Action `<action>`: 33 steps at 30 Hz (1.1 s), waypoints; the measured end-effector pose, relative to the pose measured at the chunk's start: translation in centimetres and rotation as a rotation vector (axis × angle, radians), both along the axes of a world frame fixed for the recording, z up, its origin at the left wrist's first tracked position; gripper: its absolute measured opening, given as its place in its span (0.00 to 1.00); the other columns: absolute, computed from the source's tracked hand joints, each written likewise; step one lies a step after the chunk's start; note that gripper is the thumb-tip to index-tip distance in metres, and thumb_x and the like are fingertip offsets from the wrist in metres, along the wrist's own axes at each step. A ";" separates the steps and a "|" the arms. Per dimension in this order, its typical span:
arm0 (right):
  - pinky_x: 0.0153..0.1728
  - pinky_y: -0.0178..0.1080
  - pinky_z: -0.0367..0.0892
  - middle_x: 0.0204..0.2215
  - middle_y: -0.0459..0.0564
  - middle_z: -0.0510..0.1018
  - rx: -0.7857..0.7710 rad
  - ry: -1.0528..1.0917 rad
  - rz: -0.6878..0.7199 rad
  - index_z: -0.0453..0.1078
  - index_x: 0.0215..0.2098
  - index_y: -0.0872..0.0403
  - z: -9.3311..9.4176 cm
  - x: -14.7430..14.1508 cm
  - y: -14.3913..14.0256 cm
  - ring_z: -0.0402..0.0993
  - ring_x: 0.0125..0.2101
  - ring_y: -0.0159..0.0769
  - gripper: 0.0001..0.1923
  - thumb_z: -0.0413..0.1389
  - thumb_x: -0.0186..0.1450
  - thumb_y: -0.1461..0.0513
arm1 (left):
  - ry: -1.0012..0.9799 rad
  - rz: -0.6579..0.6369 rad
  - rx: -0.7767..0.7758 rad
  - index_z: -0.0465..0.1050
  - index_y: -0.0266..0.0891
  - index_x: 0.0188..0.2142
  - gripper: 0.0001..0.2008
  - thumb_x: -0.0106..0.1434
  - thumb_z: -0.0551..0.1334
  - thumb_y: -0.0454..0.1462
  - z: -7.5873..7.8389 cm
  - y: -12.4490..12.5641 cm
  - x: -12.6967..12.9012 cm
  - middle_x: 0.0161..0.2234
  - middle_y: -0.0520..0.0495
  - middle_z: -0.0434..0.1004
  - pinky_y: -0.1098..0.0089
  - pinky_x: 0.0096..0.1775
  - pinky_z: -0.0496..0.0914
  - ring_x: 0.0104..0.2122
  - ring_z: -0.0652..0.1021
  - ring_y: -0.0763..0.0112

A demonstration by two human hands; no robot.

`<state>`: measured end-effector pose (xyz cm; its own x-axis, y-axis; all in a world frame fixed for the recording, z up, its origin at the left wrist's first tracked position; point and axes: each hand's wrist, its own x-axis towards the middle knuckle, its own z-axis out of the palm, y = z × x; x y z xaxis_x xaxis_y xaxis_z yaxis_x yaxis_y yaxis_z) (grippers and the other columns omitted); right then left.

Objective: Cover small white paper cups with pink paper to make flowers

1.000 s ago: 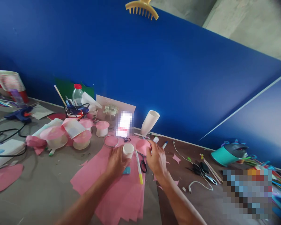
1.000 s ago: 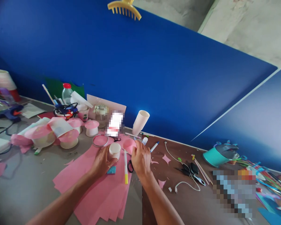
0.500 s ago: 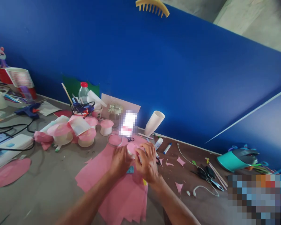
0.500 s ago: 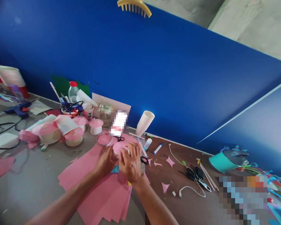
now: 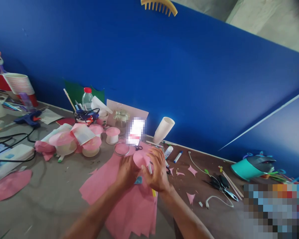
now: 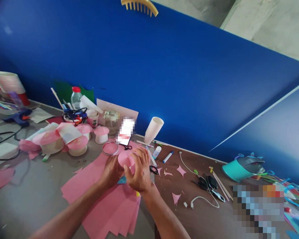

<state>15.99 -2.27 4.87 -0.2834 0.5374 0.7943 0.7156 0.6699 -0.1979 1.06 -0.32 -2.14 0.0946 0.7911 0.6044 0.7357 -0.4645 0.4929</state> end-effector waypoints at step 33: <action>0.64 0.60 0.52 0.51 0.53 0.81 -0.358 -0.092 -0.057 0.74 0.50 0.50 -1.8 -3.4 2.4 0.73 0.55 0.47 0.14 0.52 0.69 0.63 | 0.085 -0.010 -0.075 0.72 0.43 0.35 0.10 0.57 0.57 0.28 1.2 -0.3 0.1 0.33 0.44 0.79 0.50 0.44 0.71 0.36 0.79 0.53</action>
<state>12.61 0.15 3.03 -0.3067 0.7932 0.5261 0.7753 0.5288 -0.3452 1.19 -0.61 -0.89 0.1512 0.8323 0.5334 0.7716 -0.4366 0.4626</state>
